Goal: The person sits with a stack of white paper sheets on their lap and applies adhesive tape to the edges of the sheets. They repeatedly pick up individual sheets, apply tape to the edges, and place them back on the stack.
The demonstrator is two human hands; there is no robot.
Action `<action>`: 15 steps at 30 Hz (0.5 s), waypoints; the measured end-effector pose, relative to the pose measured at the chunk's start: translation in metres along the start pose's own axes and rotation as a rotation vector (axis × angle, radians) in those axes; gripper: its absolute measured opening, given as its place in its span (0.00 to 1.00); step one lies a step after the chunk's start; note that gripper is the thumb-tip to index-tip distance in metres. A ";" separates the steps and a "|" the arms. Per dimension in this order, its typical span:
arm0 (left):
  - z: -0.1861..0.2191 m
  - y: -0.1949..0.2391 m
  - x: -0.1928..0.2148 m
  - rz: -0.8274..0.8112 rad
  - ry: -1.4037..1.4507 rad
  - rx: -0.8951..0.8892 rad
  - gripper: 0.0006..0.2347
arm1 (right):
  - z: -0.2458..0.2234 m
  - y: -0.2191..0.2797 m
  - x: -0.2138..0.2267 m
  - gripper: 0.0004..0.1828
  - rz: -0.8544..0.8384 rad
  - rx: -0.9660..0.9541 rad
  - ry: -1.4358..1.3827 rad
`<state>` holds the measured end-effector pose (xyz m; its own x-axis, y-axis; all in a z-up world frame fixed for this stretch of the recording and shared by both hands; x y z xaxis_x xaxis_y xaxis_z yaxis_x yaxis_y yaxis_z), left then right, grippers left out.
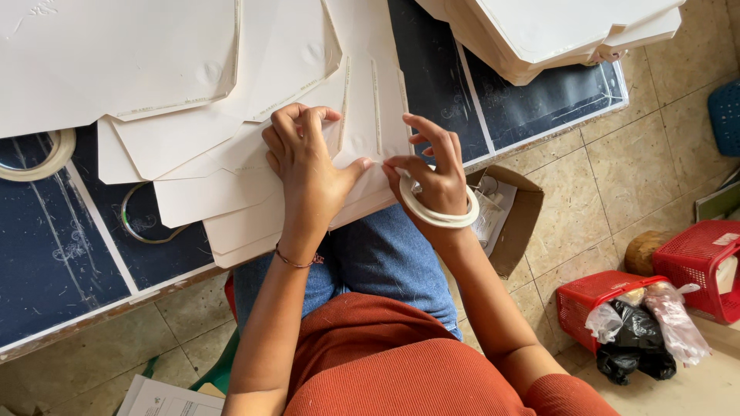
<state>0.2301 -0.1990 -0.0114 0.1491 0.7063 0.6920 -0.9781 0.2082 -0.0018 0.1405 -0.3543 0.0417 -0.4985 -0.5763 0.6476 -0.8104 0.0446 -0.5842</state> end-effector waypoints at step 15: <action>-0.024 0.039 0.058 0.052 -0.001 -0.047 0.40 | -0.031 0.018 -0.031 0.05 -0.195 -0.197 -0.152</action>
<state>0.2039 -0.1341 0.0111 0.0980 0.7166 0.6906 -0.9765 0.2029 -0.0720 0.1318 -0.3103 0.0261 -0.2877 -0.7044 0.6489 -0.9378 0.0697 -0.3401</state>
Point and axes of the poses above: each hand's wrist, its own y-axis away from the middle knuckle, its own x-axis out of the back of the hand, z = x × y, the point moved 9 cm from there along -y, towards the middle knuckle, and after that the axes turned 1 degree about z, right-handed, at the moved point
